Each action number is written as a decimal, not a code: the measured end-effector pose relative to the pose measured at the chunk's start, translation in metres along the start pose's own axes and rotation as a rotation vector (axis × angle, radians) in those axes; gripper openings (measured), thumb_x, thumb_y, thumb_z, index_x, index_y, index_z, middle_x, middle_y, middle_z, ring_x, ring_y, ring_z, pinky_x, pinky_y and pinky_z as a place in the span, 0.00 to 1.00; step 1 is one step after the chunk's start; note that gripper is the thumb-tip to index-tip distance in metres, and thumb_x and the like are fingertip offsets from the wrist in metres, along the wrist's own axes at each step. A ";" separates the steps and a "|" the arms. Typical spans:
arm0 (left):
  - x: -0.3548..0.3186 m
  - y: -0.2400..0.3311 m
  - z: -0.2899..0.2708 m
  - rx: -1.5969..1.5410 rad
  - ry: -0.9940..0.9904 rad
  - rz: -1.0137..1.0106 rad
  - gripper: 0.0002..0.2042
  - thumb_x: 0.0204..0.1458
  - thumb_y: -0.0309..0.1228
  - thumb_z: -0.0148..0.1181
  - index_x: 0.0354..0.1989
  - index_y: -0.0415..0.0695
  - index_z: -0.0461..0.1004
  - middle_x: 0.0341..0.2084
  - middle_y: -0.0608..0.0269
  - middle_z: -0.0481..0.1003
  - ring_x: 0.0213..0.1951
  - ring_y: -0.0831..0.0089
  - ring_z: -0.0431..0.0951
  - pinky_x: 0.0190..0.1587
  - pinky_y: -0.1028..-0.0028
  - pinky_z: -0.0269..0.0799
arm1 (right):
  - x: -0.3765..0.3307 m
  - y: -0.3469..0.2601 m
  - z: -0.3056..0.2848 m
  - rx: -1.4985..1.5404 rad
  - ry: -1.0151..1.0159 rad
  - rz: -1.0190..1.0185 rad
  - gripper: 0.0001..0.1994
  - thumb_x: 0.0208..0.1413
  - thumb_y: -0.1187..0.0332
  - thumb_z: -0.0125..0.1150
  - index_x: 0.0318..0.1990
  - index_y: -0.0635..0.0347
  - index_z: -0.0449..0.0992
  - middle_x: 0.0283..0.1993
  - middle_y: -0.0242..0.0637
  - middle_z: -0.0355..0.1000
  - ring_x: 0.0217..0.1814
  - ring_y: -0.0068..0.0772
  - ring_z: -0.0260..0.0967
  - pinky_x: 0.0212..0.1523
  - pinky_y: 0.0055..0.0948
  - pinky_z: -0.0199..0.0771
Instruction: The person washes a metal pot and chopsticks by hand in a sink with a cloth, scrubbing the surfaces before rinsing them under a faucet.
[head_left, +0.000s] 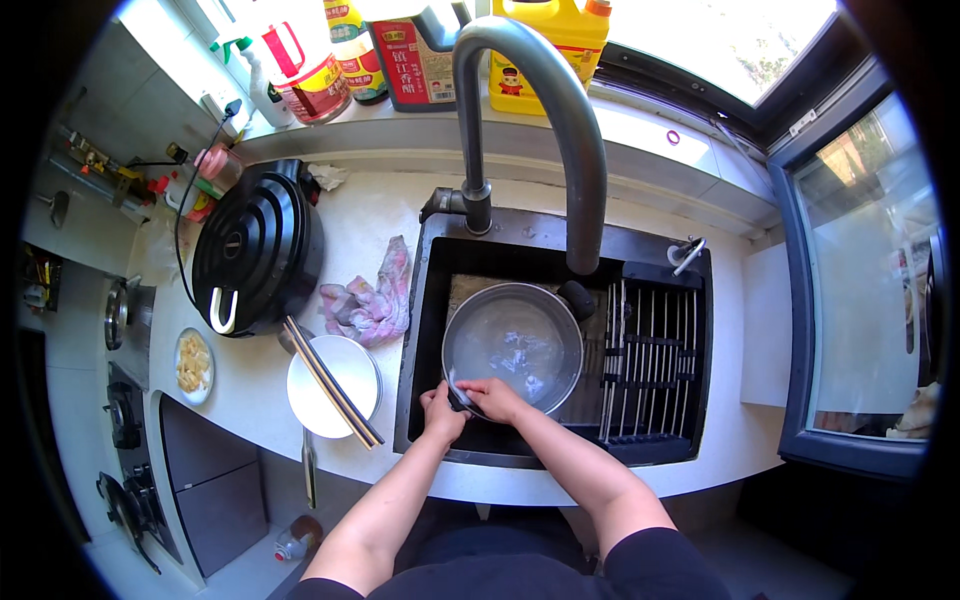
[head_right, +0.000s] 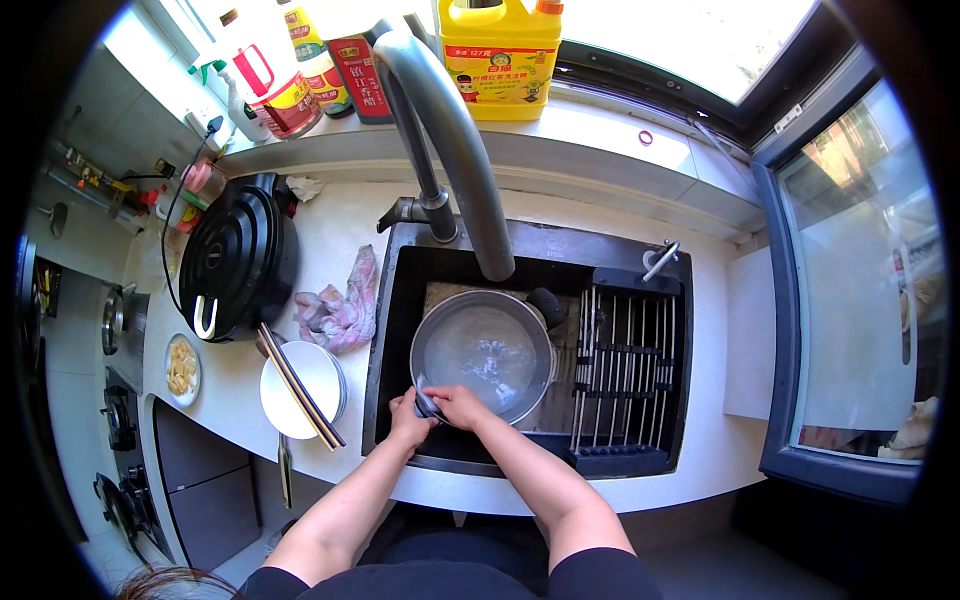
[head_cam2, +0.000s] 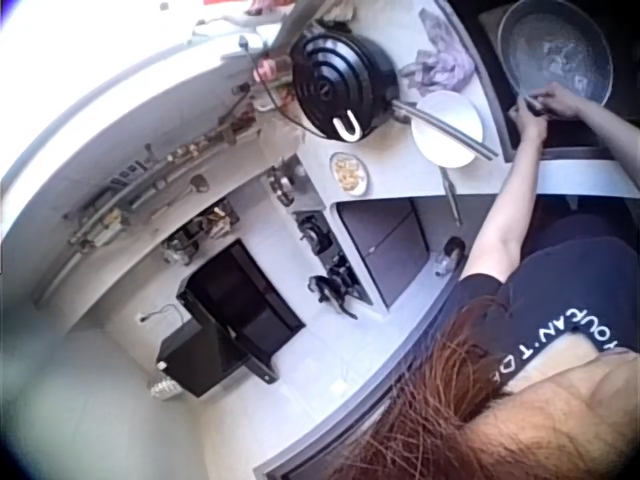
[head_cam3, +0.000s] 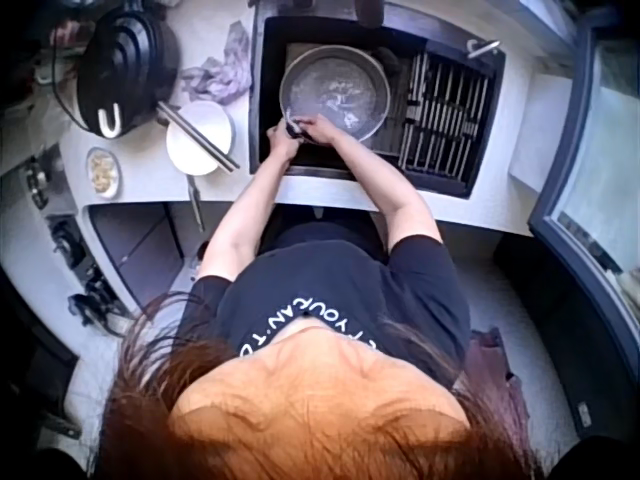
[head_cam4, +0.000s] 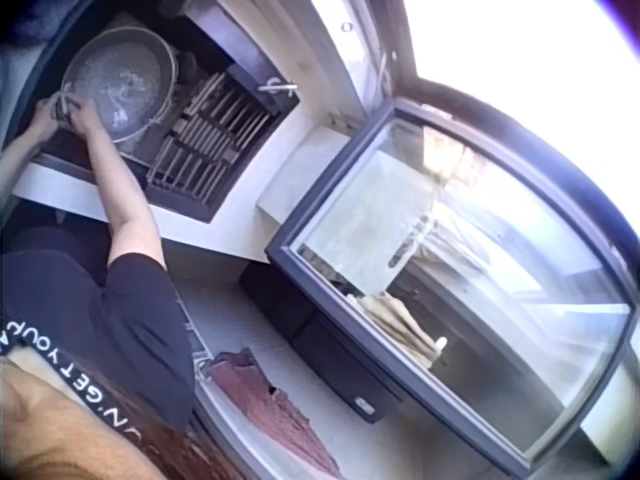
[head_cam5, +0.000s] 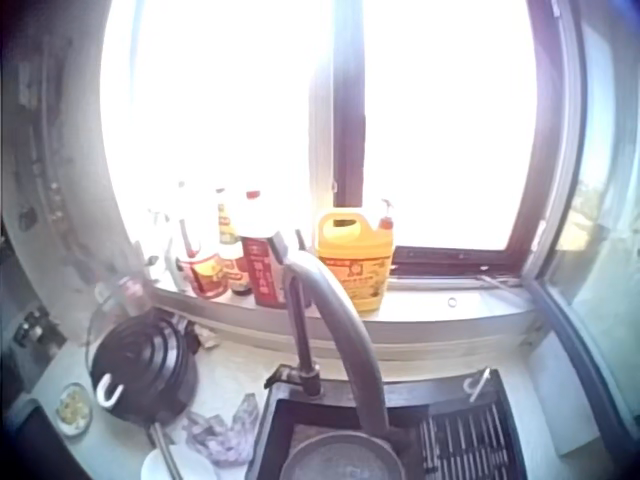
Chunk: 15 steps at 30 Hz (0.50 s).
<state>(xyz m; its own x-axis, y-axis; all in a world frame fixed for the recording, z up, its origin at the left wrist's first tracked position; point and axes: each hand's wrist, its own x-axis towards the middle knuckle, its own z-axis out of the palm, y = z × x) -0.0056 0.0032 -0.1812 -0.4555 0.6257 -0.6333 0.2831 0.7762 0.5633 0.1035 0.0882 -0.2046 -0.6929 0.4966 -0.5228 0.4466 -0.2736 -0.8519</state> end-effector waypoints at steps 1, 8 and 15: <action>-0.002 0.003 -0.001 -0.002 -0.004 -0.006 0.38 0.32 0.22 0.67 0.57 0.51 0.58 0.50 0.52 0.54 0.51 0.56 0.62 0.55 0.69 0.60 | 0.005 0.003 0.005 0.053 0.018 -0.024 0.17 0.52 0.72 0.49 0.51 0.54 0.70 0.48 0.43 0.70 0.51 0.31 0.67 0.52 0.25 0.62; -0.001 0.002 0.001 0.008 0.022 0.026 0.39 0.32 0.21 0.67 0.58 0.49 0.57 0.51 0.51 0.54 0.52 0.57 0.61 0.56 0.70 0.59 | 0.038 0.022 0.007 -0.186 -0.017 0.033 0.22 0.58 0.57 0.42 0.57 0.56 0.63 0.57 0.41 0.62 0.60 0.41 0.57 0.58 0.28 0.55; -0.005 0.007 0.000 -0.054 0.015 -0.044 0.39 0.32 0.20 0.66 0.58 0.52 0.58 0.52 0.53 0.54 0.54 0.60 0.59 0.57 0.71 0.57 | -0.025 0.001 -0.083 -1.535 -0.401 0.465 0.24 0.57 0.49 0.37 0.53 0.53 0.68 0.60 0.39 0.60 0.66 0.43 0.50 0.63 0.58 0.22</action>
<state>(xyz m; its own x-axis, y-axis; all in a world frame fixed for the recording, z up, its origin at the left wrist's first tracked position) -0.0015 0.0056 -0.1734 -0.4794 0.5895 -0.6501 0.2166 0.7974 0.5633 0.1690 0.1439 -0.1899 -0.3319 0.3124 -0.8901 0.5827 0.8099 0.0670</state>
